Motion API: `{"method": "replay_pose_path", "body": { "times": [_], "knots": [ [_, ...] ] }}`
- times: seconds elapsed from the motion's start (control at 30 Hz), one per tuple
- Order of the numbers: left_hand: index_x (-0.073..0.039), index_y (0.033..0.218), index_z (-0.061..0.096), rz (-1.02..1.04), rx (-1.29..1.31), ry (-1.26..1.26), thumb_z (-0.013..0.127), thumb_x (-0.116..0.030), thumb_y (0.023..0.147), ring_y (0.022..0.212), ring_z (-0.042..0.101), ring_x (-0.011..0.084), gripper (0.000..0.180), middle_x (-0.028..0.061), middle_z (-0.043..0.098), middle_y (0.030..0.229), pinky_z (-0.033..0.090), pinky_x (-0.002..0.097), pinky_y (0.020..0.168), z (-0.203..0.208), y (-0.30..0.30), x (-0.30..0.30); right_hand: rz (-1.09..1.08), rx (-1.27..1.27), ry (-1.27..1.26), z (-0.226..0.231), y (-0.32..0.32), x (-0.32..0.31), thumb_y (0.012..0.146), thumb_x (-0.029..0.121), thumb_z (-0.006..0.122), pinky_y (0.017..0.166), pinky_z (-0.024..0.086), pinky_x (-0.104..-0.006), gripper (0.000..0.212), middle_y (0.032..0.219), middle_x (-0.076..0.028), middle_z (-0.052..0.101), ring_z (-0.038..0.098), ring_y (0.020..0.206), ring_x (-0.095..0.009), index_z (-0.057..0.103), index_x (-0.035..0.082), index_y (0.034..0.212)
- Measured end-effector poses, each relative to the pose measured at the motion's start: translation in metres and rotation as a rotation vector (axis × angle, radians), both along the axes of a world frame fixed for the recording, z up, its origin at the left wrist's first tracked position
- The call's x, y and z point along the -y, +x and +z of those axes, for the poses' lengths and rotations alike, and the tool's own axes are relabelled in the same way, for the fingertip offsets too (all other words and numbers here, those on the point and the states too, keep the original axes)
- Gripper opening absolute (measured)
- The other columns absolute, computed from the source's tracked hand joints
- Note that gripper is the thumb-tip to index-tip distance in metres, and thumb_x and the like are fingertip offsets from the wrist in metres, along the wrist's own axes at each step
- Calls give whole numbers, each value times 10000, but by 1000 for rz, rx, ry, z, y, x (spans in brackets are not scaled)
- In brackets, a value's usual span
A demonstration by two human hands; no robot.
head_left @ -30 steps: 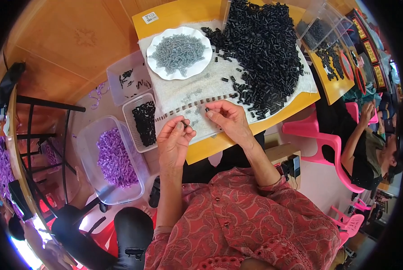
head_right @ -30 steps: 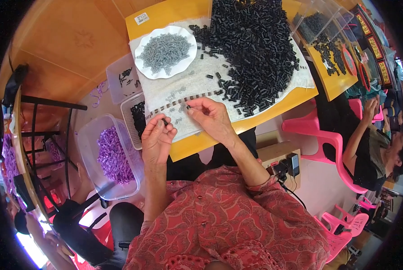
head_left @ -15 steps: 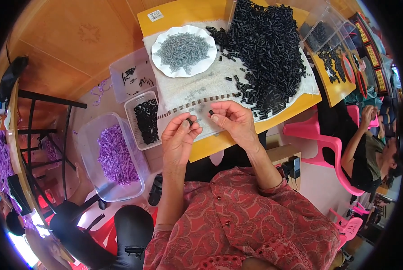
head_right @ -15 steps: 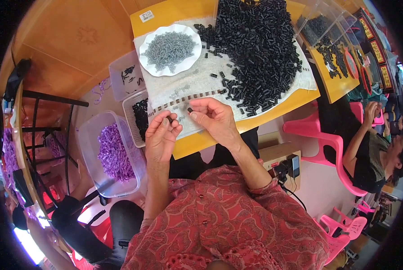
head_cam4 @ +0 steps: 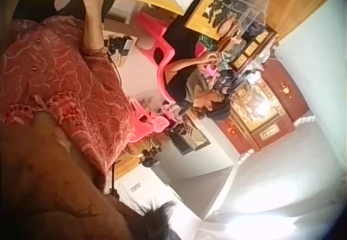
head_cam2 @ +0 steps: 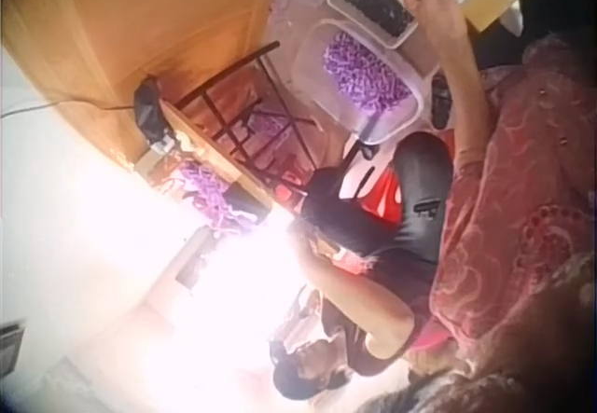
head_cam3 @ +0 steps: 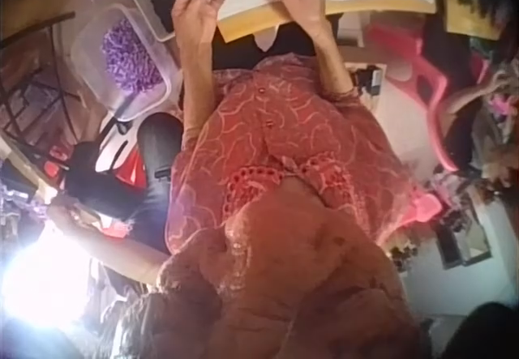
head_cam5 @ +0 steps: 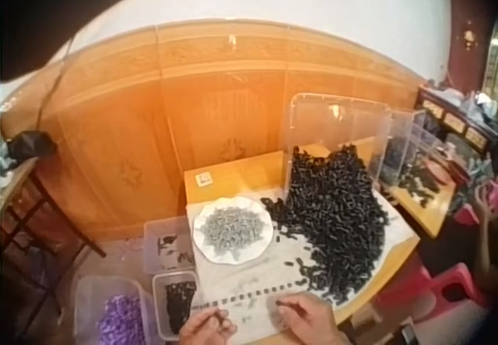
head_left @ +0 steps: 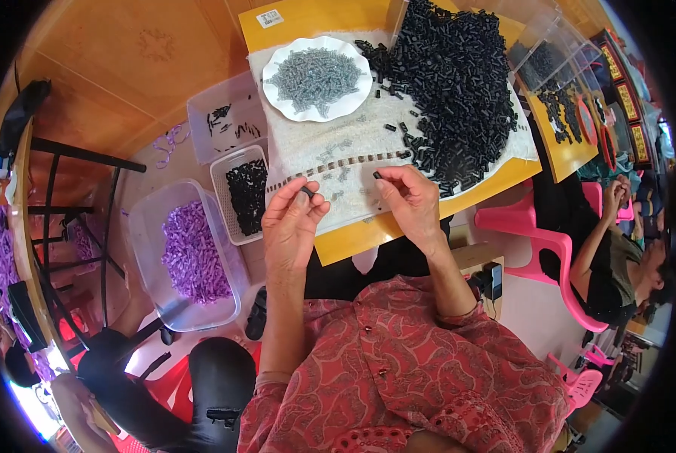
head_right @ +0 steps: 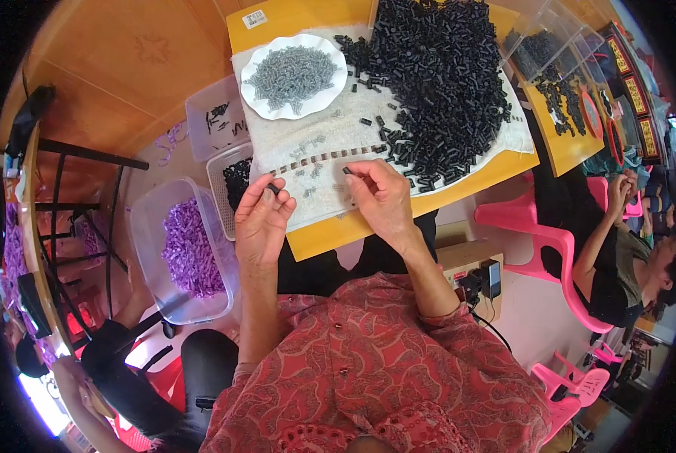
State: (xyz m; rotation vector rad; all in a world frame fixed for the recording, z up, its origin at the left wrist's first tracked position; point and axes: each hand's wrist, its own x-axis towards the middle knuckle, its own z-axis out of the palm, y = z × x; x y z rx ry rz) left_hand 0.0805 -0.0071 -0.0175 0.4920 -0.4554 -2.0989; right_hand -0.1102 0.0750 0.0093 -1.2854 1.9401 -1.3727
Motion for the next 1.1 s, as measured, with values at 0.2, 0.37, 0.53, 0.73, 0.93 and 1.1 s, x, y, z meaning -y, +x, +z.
{"method": "replay_pose_path", "body": {
  "times": [0.2, 0.37, 0.53, 0.73, 0.93, 1.1],
  "knots": [
    [-8, 1133, 603, 13, 44, 17, 561, -11, 902, 843, 612, 167, 235, 117, 628, 1023, 530, 344, 795, -2, 6, 3, -69, -67, -7, -3, -9, -4, 816, 13, 656, 570, 475, -247, 116, 786, -84, 613, 600, 630, -124, 642, -1, 929],
    [-5, 1127, 606, 38, 54, 34, 563, -4, 897, 817, 611, 156, 234, 113, 635, 1012, 528, 335, 789, 1, 6, 4, -112, -277, -57, -6, -10, 0, 759, -7, 669, 580, 496, -302, 152, 809, -106, 609, 613, 671, -232, 657, 30, 905],
    [-4, 1126, 606, 53, 69, 37, 559, -3, 899, 821, 609, 154, 232, 112, 636, 1008, 526, 333, 789, 0, 9, 7, 18, -367, -107, -2, 9, 4, 731, -31, 671, 582, 489, -300, 174, 837, -94, 599, 603, 687, -225, 663, 41, 890],
    [1, 1136, 591, 49, 59, 28, 561, -17, 903, 836, 598, 157, 236, 112, 625, 1016, 519, 321, 792, -2, 11, 9, 33, -364, -83, -4, 9, -2, 702, -36, 650, 620, 493, -362, 164, 806, -98, 598, 596, 754, -295, 650, 56, 838],
    [-2, 1125, 602, 60, 74, 46, 563, -5, 899, 820, 608, 152, 229, 102, 633, 1000, 528, 328, 787, -1, 11, 9, -59, -406, -33, -5, -15, -17, 725, -23, 653, 609, 489, -354, 123, 797, -104, 608, 601, 717, -289, 651, 62, 814],
    [0, 1124, 602, 61, 74, 47, 566, -8, 899, 820, 609, 155, 228, 106, 631, 1007, 528, 328, 787, -4, 11, 10, 36, -377, 26, 9, 3, -17, 726, 27, 685, 604, 481, -353, 99, 770, -77, 584, 589, 727, -269, 660, 77, 808]
  ]
}}
